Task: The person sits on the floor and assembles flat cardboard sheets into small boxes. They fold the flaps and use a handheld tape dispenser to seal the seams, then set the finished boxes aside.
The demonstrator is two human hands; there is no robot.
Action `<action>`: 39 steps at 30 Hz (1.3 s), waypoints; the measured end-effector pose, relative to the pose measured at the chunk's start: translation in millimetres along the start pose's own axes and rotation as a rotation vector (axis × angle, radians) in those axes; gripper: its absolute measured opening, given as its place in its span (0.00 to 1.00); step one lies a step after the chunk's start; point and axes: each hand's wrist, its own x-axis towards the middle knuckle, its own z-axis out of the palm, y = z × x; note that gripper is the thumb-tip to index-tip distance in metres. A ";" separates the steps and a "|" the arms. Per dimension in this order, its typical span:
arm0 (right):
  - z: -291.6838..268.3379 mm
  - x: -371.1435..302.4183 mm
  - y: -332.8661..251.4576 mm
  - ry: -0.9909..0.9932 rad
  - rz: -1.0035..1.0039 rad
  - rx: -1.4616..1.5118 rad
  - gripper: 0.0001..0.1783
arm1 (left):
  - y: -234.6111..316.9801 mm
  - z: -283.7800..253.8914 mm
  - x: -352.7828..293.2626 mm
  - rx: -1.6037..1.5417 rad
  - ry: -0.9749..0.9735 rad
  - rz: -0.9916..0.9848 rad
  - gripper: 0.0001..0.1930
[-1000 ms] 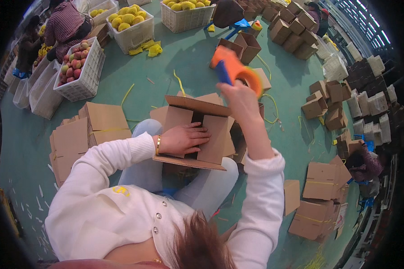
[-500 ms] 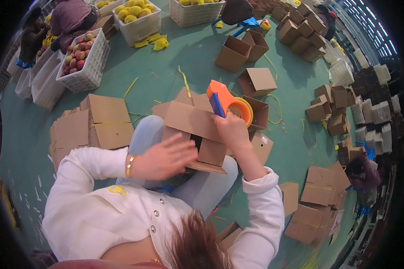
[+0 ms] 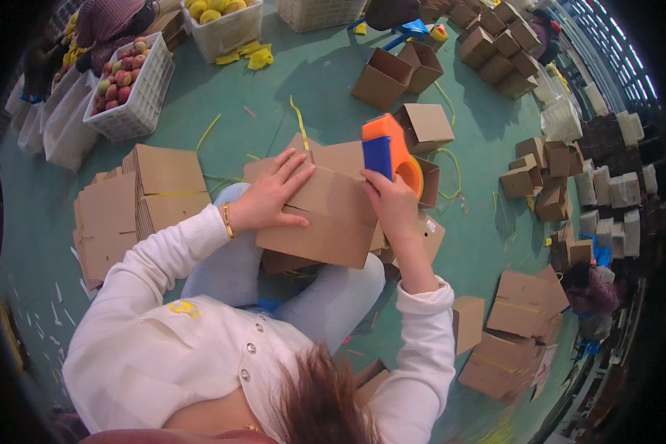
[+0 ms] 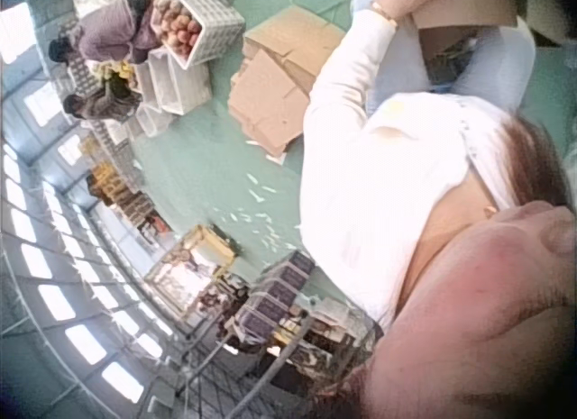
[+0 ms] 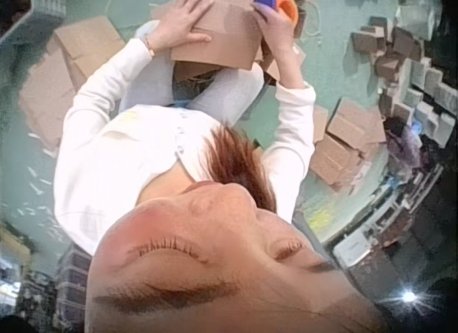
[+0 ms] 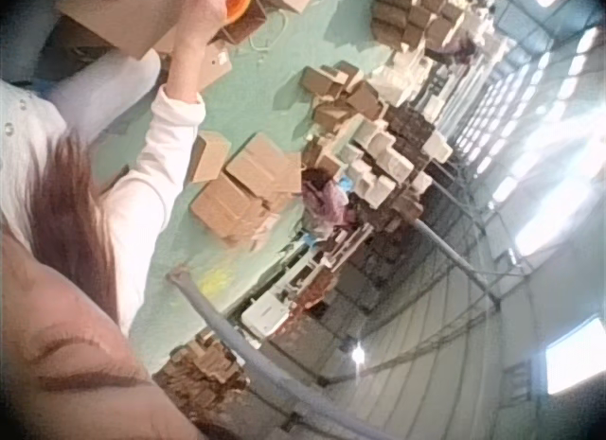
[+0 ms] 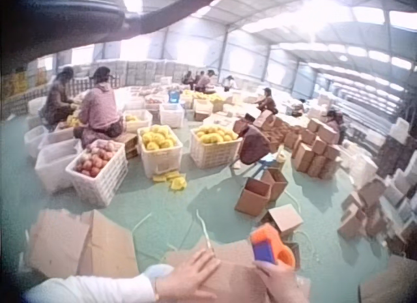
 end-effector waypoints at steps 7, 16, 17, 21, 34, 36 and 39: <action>-32.1 3.0 -20.6 0.323 0.120 0.544 0.23 | -1.9 -3.6 -0.8 -0.085 0.002 0.008 0.50; -7.3 -54.2 19.6 0.273 0.332 1.526 0.47 | -1.8 -0.8 -3.1 -0.112 0.046 0.048 0.47; -17.4 -53.5 17.5 0.209 0.412 1.458 0.47 | -3.3 -0.3 -4.2 -0.119 0.052 0.048 0.46; -45.5 -46.1 5.9 0.112 0.469 1.276 0.48 | -13.1 4.3 4.7 -0.178 0.064 0.073 0.45; 39.2 14.3 13.2 0.605 0.439 1.103 0.43 | -34.9 -4.2 34.7 -0.159 -0.024 0.229 0.44; 39.2 11.4 8.7 0.603 0.432 1.046 0.43 | -32.2 -3.2 28.9 -0.133 0.012 0.236 0.42; 37.7 5.6 1.2 0.626 0.406 1.013 0.43 | -21.4 -3.2 22.3 -0.048 0.032 0.210 0.39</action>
